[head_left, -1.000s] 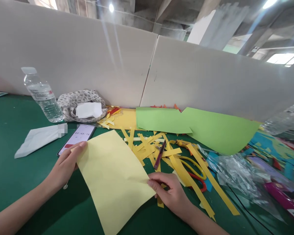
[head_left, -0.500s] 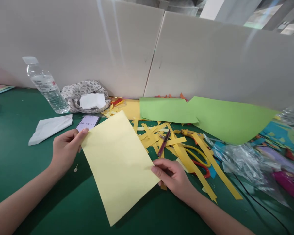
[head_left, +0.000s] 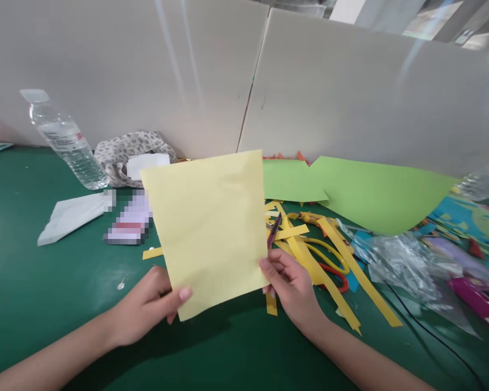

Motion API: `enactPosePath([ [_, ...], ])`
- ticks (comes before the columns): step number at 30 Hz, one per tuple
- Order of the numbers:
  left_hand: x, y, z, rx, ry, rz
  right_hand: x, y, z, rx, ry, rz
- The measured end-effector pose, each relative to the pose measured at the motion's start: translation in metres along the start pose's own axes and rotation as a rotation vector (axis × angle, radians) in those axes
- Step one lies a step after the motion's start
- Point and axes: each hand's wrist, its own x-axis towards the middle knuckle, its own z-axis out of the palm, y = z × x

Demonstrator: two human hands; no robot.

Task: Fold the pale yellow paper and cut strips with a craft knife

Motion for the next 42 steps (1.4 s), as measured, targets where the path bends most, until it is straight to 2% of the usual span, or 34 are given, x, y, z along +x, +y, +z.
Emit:
enactPosePath([
  [2, 0.0, 0.002, 0.001, 0.091, -0.154, 0.054, 0.001, -0.001, 0.0, -0.001, 0.025, 0.002],
  [3, 0.001, 0.003, 0.0, 0.129, -0.189, 0.067, 0.001, -0.001, 0.0, -0.002, 0.033, 0.004],
  [8, 0.004, 0.005, 0.0, 0.256, -0.187, -0.005, 0.003, 0.0, 0.001, -0.018, 0.038, 0.015],
  [13, 0.004, 0.005, 0.003, 0.242, -0.156, -0.007, 0.003, 0.001, 0.001, -0.05, 0.048, -0.041],
  [18, 0.001, 0.01, -0.006, 0.119, -0.159, 0.01, 0.0, -0.001, 0.002, -0.102, 0.009, -0.096],
  [23, 0.001, 0.012, -0.011, 0.024, -0.099, -0.078, -0.004, 0.003, 0.0, -0.164, -0.046, -0.223],
  [27, 0.003, 0.012, -0.003, -0.089, -0.039, -0.016, -0.007, 0.001, -0.002, -0.176, -0.107, -0.348],
  [31, 0.002, 0.018, 0.008, -0.365, -0.089, 0.087, -0.01, -0.004, 0.001, -0.15, -0.217, -0.321],
  [36, 0.003, 0.028, 0.024, -0.565, -0.068, 0.074, -0.015, -0.008, 0.002, -0.218, -0.284, -0.338],
  [39, 0.005, 0.038, 0.031, -0.593, -0.087, 0.072, -0.016, -0.017, 0.006, -0.202, -0.354, -0.427],
  [42, 0.007, 0.048, 0.031, -0.585, -0.133, 0.036, -0.015, -0.026, 0.013, -0.138, -0.436, -0.436],
])
